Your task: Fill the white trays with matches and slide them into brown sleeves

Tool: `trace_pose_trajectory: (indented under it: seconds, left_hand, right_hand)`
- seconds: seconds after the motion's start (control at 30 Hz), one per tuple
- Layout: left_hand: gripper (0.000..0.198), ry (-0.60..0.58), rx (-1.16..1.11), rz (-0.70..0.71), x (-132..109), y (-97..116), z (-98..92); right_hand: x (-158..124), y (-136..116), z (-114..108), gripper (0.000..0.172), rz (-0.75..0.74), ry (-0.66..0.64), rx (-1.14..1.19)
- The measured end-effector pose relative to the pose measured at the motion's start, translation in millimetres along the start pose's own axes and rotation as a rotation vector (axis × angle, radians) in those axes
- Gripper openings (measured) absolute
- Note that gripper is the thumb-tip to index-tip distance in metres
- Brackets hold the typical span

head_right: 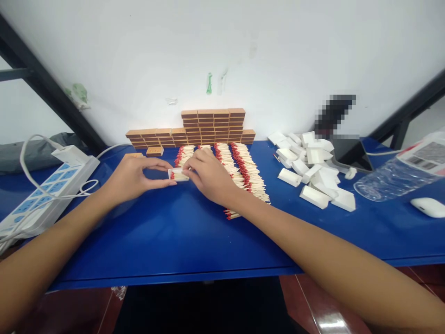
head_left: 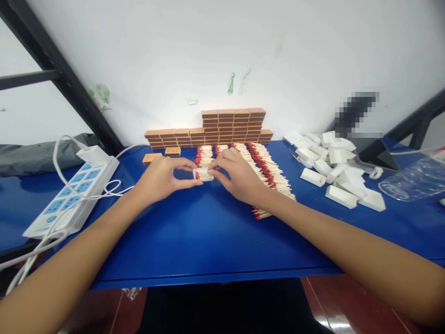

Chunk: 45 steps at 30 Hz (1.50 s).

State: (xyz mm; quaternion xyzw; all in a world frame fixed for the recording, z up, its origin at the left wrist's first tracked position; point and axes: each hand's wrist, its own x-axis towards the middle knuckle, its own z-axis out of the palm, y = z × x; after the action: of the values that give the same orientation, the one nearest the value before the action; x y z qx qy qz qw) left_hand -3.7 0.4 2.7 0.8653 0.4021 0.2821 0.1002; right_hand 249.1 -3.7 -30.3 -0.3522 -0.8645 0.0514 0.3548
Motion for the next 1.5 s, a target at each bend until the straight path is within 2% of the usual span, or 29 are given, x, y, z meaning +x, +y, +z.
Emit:
trace_pose_trajectory:
  seconds: [0.07,0.23,0.9,1.07,1.27,1.4,1.5]
  left_hand:
    - [0.034,0.06,0.1,-0.029,1,-5,-6.0]
    - [0.031,0.132,0.207,-0.068,3,-13,-15.3]
    - [0.036,0.081,0.234,-0.047,2,-15,-12.1]
    - [0.036,0.049,0.221,-0.005,1,-13,-10.0]
    - [0.038,0.042,0.048,0.099,-1,5,1.5]
    - [0.041,0.014,-0.014,0.063,-2,11,4.3]
    - [0.037,0.056,0.05,0.008,-1,6,0.7]
  right_hand:
    - [0,6,0,0.016,0.024,0.002,-0.035]
    - [0,16,5,0.015,-0.008,-0.143,-0.115]
    - [-2,11,-11,0.014,0.021,-0.283,-0.152]
    - [-1,4,-18,0.015,0.014,-0.207,-0.131]
    - [1,-7,-16,0.017,0.014,-0.08,-0.136]
    - [1,-8,-10,0.015,-0.021,-0.021,-0.102]
    - [0,-5,-9,0.014,0.003,0.04,-0.073]
